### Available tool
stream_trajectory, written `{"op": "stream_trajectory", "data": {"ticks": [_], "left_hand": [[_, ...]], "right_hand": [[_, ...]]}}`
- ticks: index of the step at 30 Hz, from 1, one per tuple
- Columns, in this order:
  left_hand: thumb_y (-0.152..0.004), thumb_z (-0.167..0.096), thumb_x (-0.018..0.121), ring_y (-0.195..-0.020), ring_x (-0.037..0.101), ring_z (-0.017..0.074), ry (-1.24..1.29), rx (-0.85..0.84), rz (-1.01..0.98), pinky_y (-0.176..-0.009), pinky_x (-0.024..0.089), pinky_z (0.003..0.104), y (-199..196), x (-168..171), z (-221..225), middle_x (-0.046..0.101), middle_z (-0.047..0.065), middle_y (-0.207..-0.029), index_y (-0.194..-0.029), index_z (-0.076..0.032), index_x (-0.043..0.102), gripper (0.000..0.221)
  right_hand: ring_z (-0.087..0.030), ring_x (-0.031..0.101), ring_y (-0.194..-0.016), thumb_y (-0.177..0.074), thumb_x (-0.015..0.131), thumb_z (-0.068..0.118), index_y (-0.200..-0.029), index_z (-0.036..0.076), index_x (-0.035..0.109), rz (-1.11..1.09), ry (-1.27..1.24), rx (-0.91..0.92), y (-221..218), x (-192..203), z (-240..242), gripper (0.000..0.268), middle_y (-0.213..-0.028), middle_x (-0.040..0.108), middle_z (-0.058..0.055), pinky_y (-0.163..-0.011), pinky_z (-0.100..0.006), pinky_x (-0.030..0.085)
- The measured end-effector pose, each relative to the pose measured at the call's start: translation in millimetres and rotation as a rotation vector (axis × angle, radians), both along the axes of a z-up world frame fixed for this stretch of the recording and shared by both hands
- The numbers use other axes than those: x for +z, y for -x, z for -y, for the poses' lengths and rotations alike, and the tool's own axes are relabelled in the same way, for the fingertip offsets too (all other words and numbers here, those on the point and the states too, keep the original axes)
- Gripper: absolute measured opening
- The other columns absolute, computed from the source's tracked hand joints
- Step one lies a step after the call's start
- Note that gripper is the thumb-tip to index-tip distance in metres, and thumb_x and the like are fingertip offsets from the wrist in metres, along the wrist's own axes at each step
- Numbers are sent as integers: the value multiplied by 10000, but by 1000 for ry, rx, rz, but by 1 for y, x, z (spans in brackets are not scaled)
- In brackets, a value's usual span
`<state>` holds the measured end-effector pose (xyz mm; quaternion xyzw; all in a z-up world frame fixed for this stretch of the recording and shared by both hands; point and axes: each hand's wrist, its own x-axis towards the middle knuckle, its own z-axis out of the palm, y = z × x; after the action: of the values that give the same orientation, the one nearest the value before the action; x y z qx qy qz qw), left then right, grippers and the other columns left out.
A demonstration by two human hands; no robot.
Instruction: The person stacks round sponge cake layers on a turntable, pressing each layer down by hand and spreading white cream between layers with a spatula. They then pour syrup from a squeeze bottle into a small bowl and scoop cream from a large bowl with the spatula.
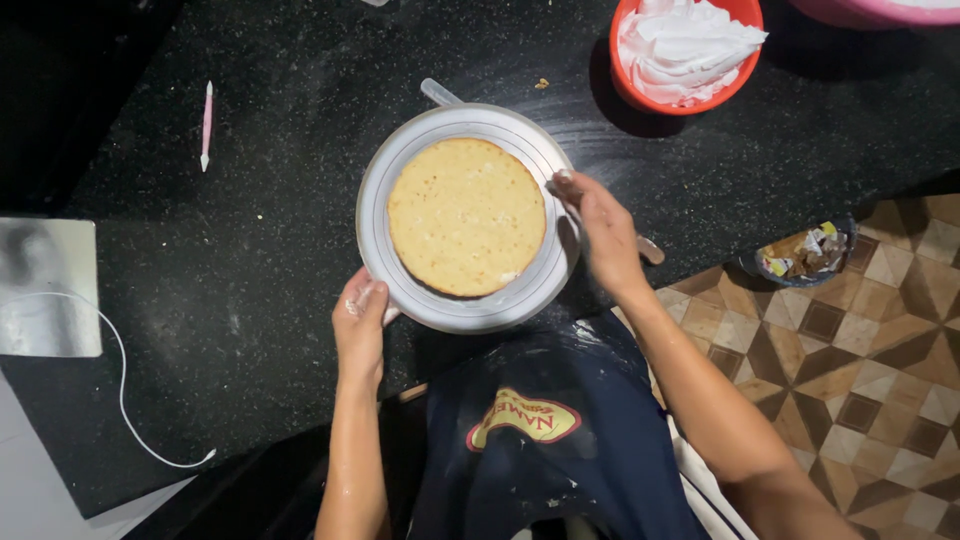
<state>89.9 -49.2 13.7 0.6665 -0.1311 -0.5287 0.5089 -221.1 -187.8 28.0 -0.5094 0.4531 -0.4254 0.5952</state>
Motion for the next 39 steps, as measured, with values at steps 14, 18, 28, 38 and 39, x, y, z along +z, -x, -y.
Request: {"op": "stream_trajectory", "data": {"ticks": [14, 18, 28, 38, 39], "left_hand": [[-1153, -372, 305, -1508, 417, 279, 456, -72, 371, -1262, 307, 375, 37, 24, 68, 452, 207, -1599, -1537, 67, 422, 595], [-1120, -543, 225, -1506, 431, 307, 566, -111, 156, -1280, 294, 415, 51, 15, 87, 469, 205, -1597, -1556, 66, 413, 772], [-1134, -542, 190, -1536, 404, 330, 702, -21, -123, -1324, 280, 449, 63, 16, 87, 429, 216, -1622, -1585, 60, 348, 768], [-1127, -541, 213, -1508, 436, 327, 628, 14, -117, -1299, 304, 442, 65, 23, 85, 465, 218, -1592, -1565, 60, 389, 764], [-1121, -542, 226, -1506, 434, 320, 628, 27, -140, -1295, 301, 434, 65, 22, 84, 463, 211, -1592, -1570, 49, 382, 758]], "right_hand": [[-259, 391, -1510, -1140, 273, 487, -1576, -27, 376, 27, 62, -33, -62, -4, -11, 682, -1624, 419, -166, -1279, -381, 256], [-257, 370, -1539, -1132, 235, 531, -1602, -21, 338, 189, 37, -66, -73, -9, -13, 732, -1649, 399, -156, -1304, -379, 238], [-276, 401, -1520, -1095, 290, 630, -1588, -17, 352, 258, 14, -135, -86, -8, -17, 815, -1607, 449, -172, -1301, -385, 260], [-271, 424, -1495, -1085, 331, 642, -1590, -8, 354, 327, -5, -131, -93, -3, -19, 824, -1587, 462, -163, -1284, -386, 294], [-271, 430, -1490, -1082, 335, 646, -1588, -10, 359, 325, -1, -130, -93, -2, -19, 828, -1580, 470, -163, -1281, -387, 301]]}}
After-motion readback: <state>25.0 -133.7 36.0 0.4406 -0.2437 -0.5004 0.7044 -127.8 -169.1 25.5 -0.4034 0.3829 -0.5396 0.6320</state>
